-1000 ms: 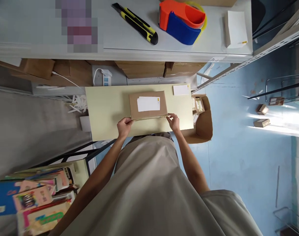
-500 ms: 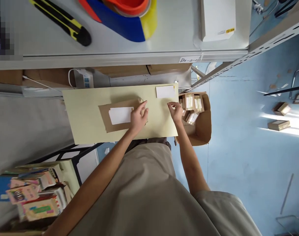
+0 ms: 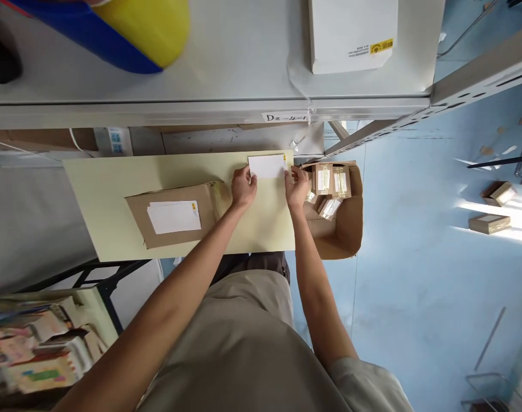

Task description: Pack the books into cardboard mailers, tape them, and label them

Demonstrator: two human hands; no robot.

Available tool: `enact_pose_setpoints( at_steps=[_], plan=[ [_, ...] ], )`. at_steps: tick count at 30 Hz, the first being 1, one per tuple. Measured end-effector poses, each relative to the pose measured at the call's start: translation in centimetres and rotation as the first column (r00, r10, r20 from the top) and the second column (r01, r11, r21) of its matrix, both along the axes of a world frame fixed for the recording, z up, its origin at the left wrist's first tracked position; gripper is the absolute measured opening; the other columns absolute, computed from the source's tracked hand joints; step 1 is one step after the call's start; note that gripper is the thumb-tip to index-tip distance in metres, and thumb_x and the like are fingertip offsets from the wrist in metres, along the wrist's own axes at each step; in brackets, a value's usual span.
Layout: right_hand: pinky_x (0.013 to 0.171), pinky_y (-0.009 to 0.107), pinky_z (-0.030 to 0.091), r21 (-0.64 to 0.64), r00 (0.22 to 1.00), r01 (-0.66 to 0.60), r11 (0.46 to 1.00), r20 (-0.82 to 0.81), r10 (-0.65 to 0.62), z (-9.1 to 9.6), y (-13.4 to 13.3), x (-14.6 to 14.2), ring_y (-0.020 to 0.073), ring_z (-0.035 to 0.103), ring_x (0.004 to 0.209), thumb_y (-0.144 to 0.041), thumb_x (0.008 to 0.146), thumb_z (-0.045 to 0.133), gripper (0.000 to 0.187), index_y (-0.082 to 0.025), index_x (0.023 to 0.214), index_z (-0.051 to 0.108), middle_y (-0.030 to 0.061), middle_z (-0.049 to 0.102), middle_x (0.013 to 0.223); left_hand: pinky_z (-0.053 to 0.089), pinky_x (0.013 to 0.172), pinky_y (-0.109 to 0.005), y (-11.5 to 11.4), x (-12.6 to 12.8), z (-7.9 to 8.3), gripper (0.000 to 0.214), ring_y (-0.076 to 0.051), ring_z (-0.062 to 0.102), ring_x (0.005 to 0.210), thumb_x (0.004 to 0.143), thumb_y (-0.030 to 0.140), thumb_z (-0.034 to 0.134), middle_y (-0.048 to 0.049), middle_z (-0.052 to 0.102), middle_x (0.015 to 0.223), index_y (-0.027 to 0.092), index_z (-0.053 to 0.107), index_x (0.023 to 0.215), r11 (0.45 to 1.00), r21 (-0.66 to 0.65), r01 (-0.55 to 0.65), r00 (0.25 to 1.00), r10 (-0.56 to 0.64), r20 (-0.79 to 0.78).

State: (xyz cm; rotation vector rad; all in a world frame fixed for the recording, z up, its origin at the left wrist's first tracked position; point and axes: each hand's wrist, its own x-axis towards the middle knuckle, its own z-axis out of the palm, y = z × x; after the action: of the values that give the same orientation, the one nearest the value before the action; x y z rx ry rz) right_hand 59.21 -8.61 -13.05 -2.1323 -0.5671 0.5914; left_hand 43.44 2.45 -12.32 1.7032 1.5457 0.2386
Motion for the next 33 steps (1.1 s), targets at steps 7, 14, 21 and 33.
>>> enact_pose_setpoints(
  at_steps=[7,14,21,33],
  plan=[
    [0.1,0.038,0.063,-0.135,0.999,-0.042,0.99,0.013,0.044,-0.8,0.9,-0.7,0.0241,0.077,0.099,-0.033,0.108,0.066,0.033,-0.013,0.129,0.081,0.016,0.076,0.121,0.054,0.111,-0.039,-0.4,0.2,0.3,0.036,-0.027,0.073,0.115,0.097,0.015,0.069,-0.011,0.069,0.121,0.026,0.075,0.131,1.0,0.003,-0.024,1.0,0.024,0.008],
    [0.096,0.037,0.062,-0.206,0.994,-0.038,0.978,0.088,0.057,0.2,1.2,-1.6,0.0241,0.078,0.098,-0.037,0.114,0.058,0.036,-0.015,0.129,0.083,0.0159,0.076,0.122,0.056,0.109,-0.04,-0.2,0.4,1.3,0.031,-0.027,0.071,0.11,0.098,0.013,0.065,-0.0109,0.068,0.112,0.021,0.078,0.124,1.0,0.007,-0.009,1.0,0.009,-0.008],
    [0.088,0.034,0.058,-0.239,0.988,0.04,0.97,0.152,-0.004,1.5,1.8,-2.3,0.023,0.073,0.093,-0.047,0.112,0.067,0.031,-0.019,0.111,0.081,0.0106,0.078,0.114,0.058,0.106,-0.038,-0.5,0.6,1.5,0.029,-0.024,0.075,0.103,0.099,0.016,0.069,-0.0098,0.07,0.118,0.025,0.08,0.124,0.996,0.033,-0.078,0.997,0.078,0.001],
    [0.095,0.037,0.059,-0.188,0.994,-0.005,0.982,0.105,0.026,2.1,2.1,-1.6,0.0254,0.074,0.099,-0.048,0.116,0.057,0.04,-0.02,0.118,0.085,0.0112,0.077,0.111,0.056,0.117,-0.043,0.0,0.6,1.6,0.031,-0.028,0.074,0.118,0.096,0.017,0.072,-0.0121,0.076,0.127,0.022,0.078,0.127,0.995,-0.01,-0.098,0.995,0.098,-0.007]
  ],
)
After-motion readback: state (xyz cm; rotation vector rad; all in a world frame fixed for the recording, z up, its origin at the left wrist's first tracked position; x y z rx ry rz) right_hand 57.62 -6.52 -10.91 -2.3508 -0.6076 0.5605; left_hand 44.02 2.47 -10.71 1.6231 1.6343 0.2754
